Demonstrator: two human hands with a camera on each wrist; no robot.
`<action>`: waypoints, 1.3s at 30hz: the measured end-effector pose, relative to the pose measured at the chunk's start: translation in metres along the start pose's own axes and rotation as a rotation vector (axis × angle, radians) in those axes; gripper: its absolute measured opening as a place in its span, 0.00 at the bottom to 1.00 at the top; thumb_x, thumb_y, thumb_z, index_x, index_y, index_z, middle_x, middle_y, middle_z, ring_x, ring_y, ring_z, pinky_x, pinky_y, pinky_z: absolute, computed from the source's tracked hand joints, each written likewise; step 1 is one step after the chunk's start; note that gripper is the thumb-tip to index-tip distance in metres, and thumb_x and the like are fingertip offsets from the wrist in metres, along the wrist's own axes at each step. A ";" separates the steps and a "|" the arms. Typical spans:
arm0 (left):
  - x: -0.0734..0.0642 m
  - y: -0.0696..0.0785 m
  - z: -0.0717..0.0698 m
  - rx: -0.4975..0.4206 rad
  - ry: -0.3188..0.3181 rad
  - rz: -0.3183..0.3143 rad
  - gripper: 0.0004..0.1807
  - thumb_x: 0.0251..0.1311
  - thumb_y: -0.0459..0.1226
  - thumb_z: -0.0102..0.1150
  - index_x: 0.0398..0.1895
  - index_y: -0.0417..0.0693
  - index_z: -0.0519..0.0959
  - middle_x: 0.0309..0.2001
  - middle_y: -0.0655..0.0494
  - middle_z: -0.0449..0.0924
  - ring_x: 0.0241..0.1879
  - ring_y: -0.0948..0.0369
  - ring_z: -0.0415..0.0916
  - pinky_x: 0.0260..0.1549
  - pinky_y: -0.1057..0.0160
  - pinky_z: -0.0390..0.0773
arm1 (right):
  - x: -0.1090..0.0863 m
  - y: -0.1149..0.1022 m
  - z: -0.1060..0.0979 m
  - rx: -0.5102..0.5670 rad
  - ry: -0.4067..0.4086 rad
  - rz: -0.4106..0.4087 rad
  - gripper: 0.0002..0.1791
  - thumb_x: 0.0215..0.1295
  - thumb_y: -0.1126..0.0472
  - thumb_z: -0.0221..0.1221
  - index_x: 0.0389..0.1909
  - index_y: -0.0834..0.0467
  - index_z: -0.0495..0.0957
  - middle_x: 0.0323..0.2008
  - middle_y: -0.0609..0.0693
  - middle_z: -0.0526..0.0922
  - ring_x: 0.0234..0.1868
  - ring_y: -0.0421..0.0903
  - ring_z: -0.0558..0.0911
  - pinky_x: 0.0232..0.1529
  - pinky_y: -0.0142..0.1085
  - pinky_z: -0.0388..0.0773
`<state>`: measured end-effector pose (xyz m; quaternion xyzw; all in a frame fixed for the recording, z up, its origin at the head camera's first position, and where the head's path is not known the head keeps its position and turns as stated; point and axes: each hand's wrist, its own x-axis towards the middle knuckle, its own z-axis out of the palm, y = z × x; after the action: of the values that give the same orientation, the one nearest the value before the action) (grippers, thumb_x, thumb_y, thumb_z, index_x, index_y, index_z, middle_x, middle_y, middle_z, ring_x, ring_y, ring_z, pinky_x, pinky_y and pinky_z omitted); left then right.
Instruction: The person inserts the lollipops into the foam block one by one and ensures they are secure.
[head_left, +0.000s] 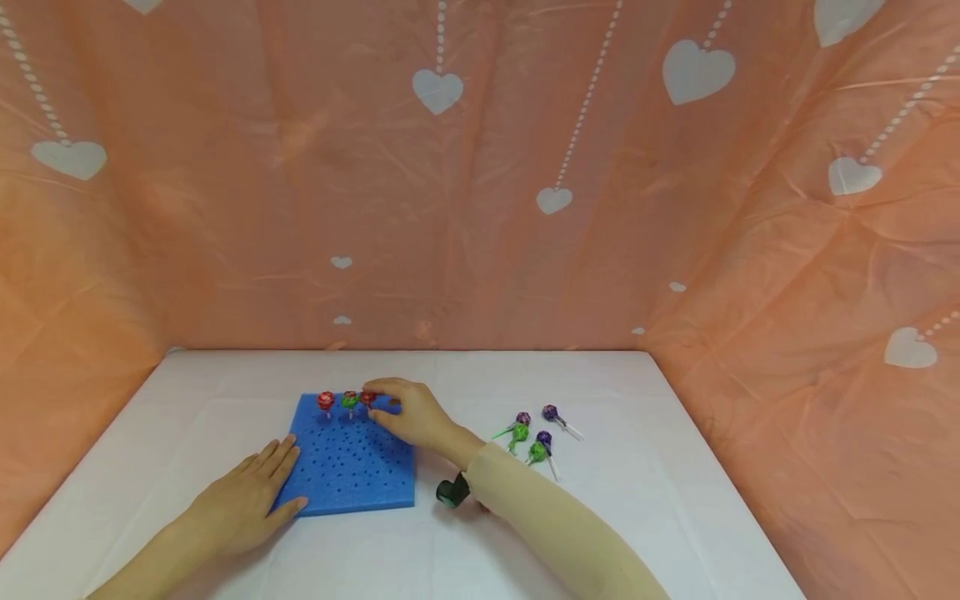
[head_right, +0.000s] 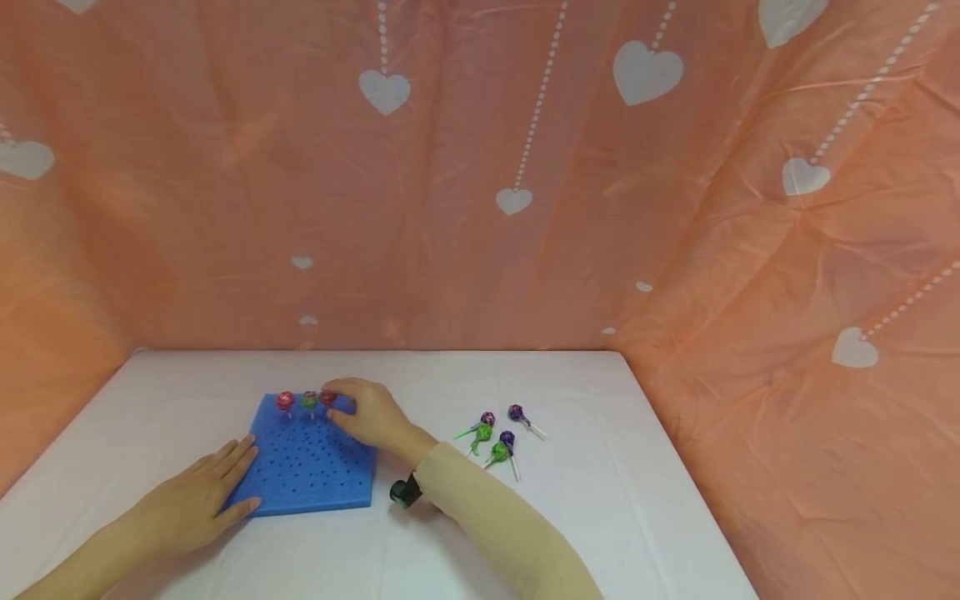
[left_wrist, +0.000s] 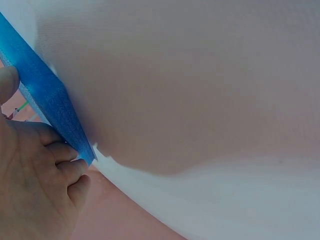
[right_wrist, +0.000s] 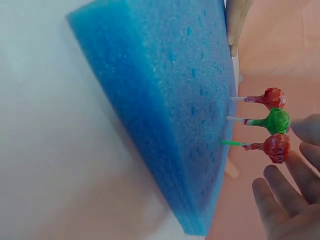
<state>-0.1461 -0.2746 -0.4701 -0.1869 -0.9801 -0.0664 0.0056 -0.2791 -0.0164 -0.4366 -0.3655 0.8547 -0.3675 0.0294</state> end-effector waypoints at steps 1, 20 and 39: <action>0.000 0.000 0.000 -0.001 0.000 0.000 0.43 0.71 0.54 0.60 0.70 0.23 0.67 0.73 0.25 0.62 0.73 0.30 0.60 0.69 0.33 0.66 | -0.001 0.000 -0.001 -0.003 -0.009 0.001 0.24 0.74 0.61 0.64 0.69 0.58 0.77 0.68 0.52 0.78 0.66 0.45 0.80 0.61 0.32 0.80; -0.001 0.000 -0.002 -0.001 -0.001 0.005 0.43 0.71 0.54 0.61 0.70 0.22 0.68 0.73 0.24 0.62 0.72 0.29 0.61 0.68 0.32 0.66 | -0.043 0.003 -0.038 -0.002 -0.025 -0.043 0.26 0.73 0.63 0.64 0.70 0.60 0.75 0.70 0.53 0.77 0.66 0.50 0.80 0.62 0.42 0.82; -0.001 0.002 -0.006 -0.041 -0.060 -0.025 0.45 0.71 0.56 0.58 0.71 0.23 0.66 0.74 0.23 0.60 0.73 0.27 0.56 0.70 0.30 0.62 | -0.119 0.034 -0.066 -0.018 -0.019 0.010 0.18 0.72 0.66 0.63 0.61 0.61 0.81 0.58 0.51 0.83 0.53 0.49 0.85 0.54 0.34 0.84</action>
<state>-0.1446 -0.2738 -0.4637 -0.1767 -0.9805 -0.0810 -0.0287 -0.2333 0.1159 -0.4366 -0.3647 0.8595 -0.3563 0.0359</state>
